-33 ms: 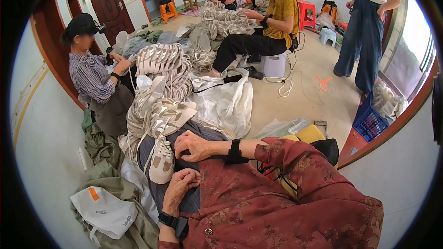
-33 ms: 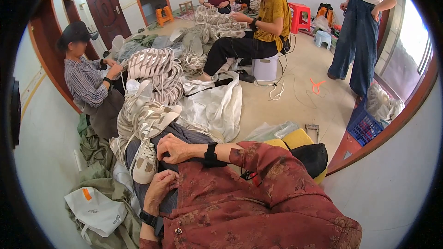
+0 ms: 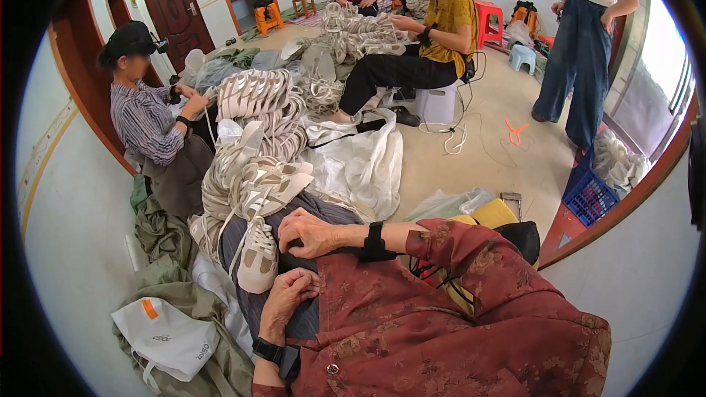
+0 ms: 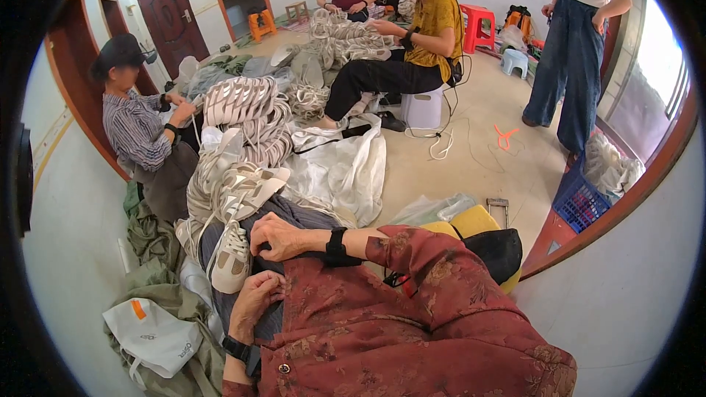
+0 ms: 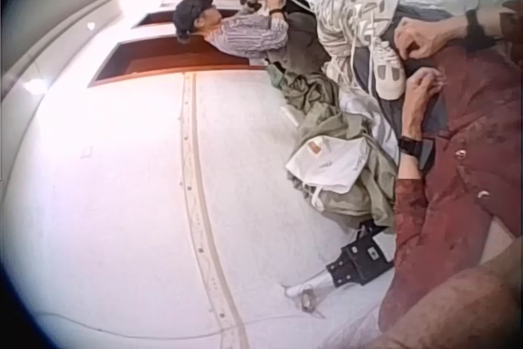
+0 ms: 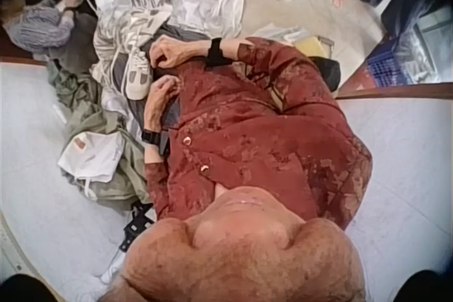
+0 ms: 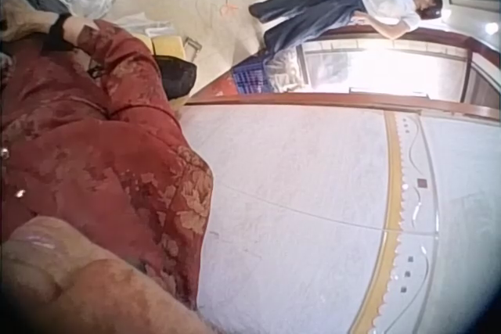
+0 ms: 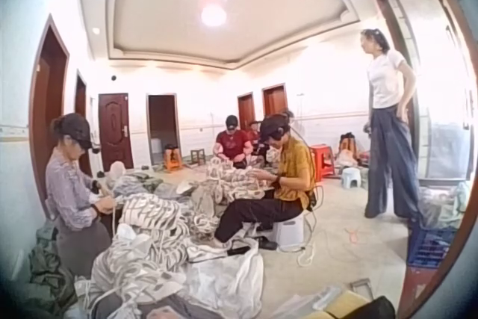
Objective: Sorting, inspecting, and handling shoe components in a footwear factory.
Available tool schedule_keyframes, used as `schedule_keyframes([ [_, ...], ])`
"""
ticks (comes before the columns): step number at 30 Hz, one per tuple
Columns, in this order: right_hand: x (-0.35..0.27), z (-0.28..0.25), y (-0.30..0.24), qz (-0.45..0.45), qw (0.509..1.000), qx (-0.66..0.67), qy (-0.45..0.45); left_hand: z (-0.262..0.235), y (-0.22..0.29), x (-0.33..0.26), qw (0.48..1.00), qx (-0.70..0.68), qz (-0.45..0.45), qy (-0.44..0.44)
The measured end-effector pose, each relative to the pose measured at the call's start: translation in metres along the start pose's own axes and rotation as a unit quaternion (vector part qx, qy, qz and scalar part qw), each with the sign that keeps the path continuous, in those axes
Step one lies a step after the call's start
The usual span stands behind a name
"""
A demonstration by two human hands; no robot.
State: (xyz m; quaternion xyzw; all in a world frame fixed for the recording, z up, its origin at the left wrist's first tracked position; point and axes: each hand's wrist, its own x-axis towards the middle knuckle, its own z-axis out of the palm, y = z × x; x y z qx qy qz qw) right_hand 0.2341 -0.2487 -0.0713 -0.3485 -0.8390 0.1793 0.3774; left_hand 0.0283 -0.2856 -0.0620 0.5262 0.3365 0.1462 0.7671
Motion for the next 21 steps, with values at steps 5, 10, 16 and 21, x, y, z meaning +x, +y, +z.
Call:
schedule_keyframes([
  [5,0.0005,-0.0016,-0.0014,0.001,1.0,-0.001,-0.006,-0.0018,-0.0022,0.001,1.0,-0.001,0.002,0.004],
  [10,-0.0003,-0.0019,-0.0015,0.007,1.0,0.0,-0.007,0.0017,0.0013,-0.0007,1.0,0.017,-0.005,0.014],
  [16,-0.0003,-0.0018,-0.0018,0.006,1.0,0.004,-0.007,0.0008,0.0004,-0.0007,1.0,0.023,-0.005,0.013],
  [21,0.0,-0.0016,-0.0017,0.004,1.0,0.001,-0.007,0.0012,0.0008,-0.0013,1.0,0.027,-0.004,0.011],
])
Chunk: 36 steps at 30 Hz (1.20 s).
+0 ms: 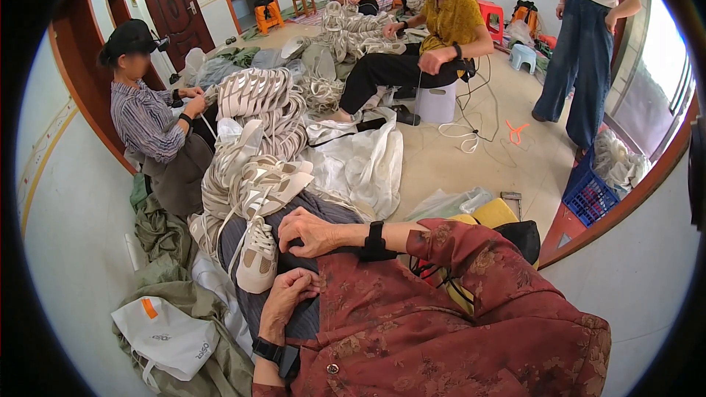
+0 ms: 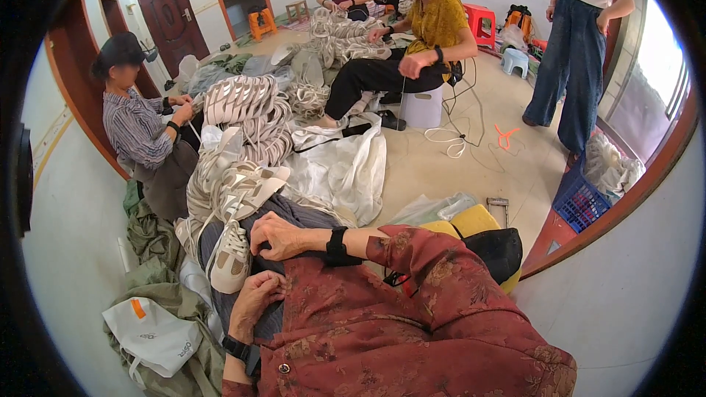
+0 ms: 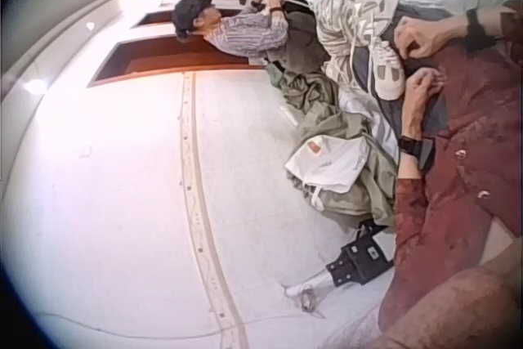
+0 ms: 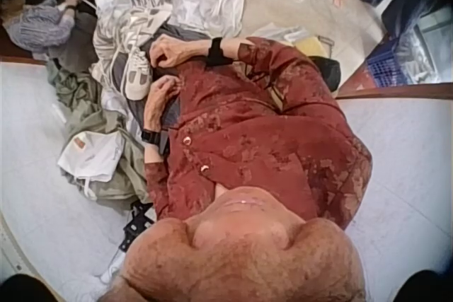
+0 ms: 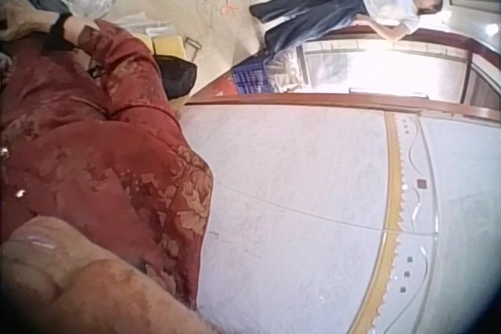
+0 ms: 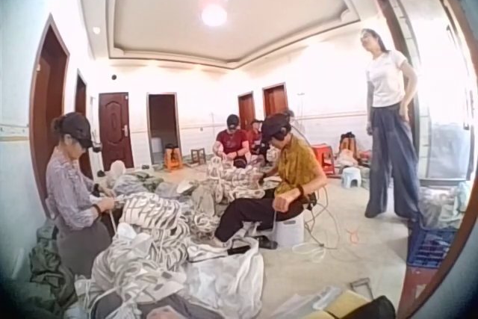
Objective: Sorting, inspecting, and handling shoe components in a footwear factory.
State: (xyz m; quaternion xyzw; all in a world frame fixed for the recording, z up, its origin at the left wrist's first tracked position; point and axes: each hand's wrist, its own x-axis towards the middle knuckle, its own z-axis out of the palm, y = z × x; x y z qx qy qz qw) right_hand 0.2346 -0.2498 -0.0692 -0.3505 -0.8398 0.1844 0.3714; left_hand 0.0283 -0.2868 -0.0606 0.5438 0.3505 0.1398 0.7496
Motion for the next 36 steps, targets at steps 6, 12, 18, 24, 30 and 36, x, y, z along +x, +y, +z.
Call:
schedule_keyframes([
  [6,-0.0003,0.0004,0.0004,0.001,1.0,-0.004,0.004,-0.0022,-0.002,0.0006,1.0,-0.001,0.006,-0.009],
  [12,-0.0006,0.001,0.0021,-0.002,1.0,-0.004,0.006,-0.0019,-0.002,0.0017,1.0,0.0,0.001,-0.005],
  [18,-0.0006,0.0009,0.0016,0.0,1.0,-0.002,0.001,-0.0023,-0.0024,0.0016,1.0,-0.004,0.004,-0.006],
  [24,-0.0013,0.001,0.0025,0.001,1.0,0.0,0.003,-0.0019,-0.003,0.0023,1.0,-0.002,0.002,-0.005],
  [30,-0.0001,0.0016,0.003,-0.003,1.0,0.0,-0.001,-0.0017,-0.0025,0.0013,1.0,-0.001,0.001,-0.001],
  [36,-0.0004,0.0012,0.0024,0.0,1.0,0.0,0.002,-0.0004,-0.0009,0.0013,1.0,-0.004,0.003,-0.007],
])
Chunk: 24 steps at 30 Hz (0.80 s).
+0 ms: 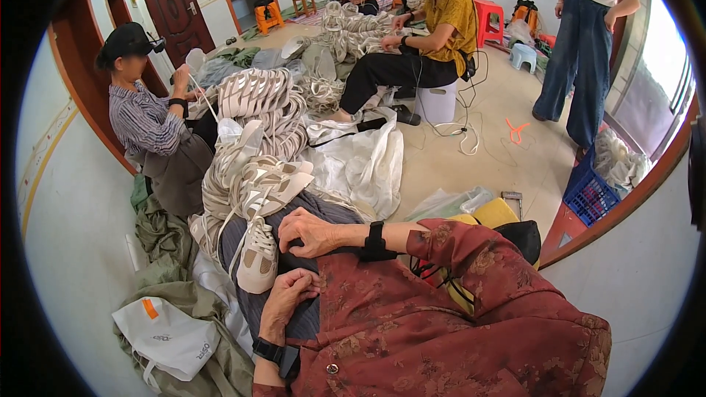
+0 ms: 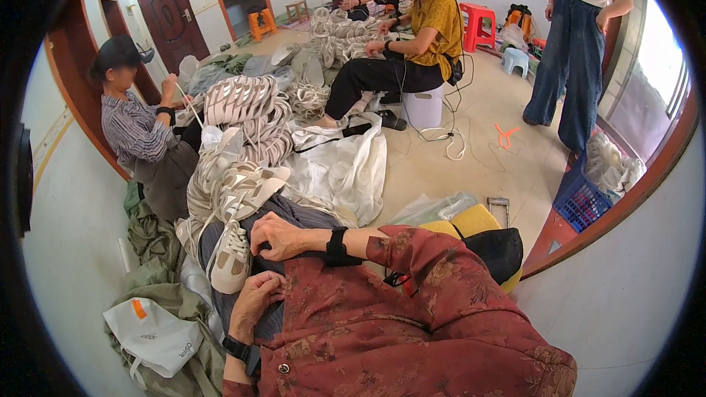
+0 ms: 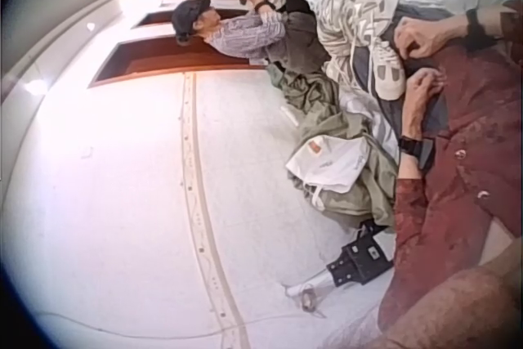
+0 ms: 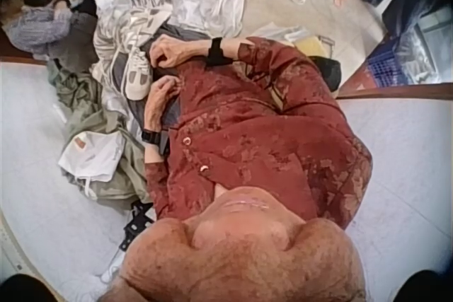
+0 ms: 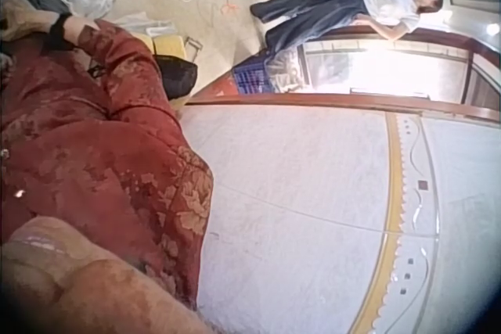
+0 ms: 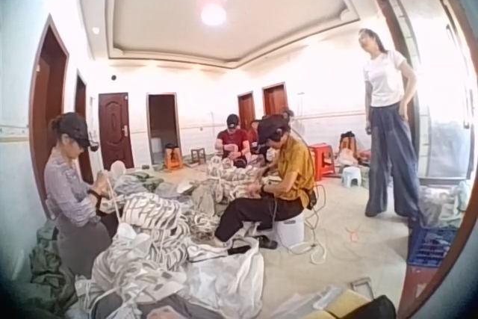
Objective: Sorting, inspecting, and handling shoe components in a footwear factory.
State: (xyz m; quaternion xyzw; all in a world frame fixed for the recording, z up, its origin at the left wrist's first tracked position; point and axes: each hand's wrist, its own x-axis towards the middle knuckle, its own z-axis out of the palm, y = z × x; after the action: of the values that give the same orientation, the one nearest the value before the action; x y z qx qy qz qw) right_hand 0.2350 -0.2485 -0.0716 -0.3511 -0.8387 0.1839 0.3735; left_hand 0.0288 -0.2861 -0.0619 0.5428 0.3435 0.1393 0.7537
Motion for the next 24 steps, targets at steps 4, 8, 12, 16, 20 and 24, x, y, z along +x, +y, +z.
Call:
schedule_keyframes([
  [4,0.0,-0.0001,-0.001,-0.001,1.0,-0.002,0.001,-0.0003,-0.0002,-0.0002,1.0,-0.01,0.001,-0.005],
  [8,0.0004,0.0004,-0.0009,-0.005,1.0,0.002,0.009,-0.0007,-0.0006,0.0001,1.0,-0.013,0.0,-0.006],
  [12,-0.0003,0.0002,-0.0002,-0.006,1.0,0.005,0.012,0.001,0.0018,-0.0009,1.0,-0.016,0.001,-0.004],
  [16,0.0004,0.0002,-0.0001,-0.008,1.0,0.004,0.011,-0.004,-0.0016,0.0007,0.999,-0.029,0.011,-0.016],
  [20,0.0002,0.0001,-0.0011,-0.003,1.0,0.011,0.017,-0.0066,-0.0035,0.0015,0.999,-0.03,0.014,-0.02],
  [24,0.0004,-0.0014,-0.0019,0.004,1.0,0.01,0.01,-0.0004,0.002,-0.0015,0.999,-0.035,0.01,-0.013],
])
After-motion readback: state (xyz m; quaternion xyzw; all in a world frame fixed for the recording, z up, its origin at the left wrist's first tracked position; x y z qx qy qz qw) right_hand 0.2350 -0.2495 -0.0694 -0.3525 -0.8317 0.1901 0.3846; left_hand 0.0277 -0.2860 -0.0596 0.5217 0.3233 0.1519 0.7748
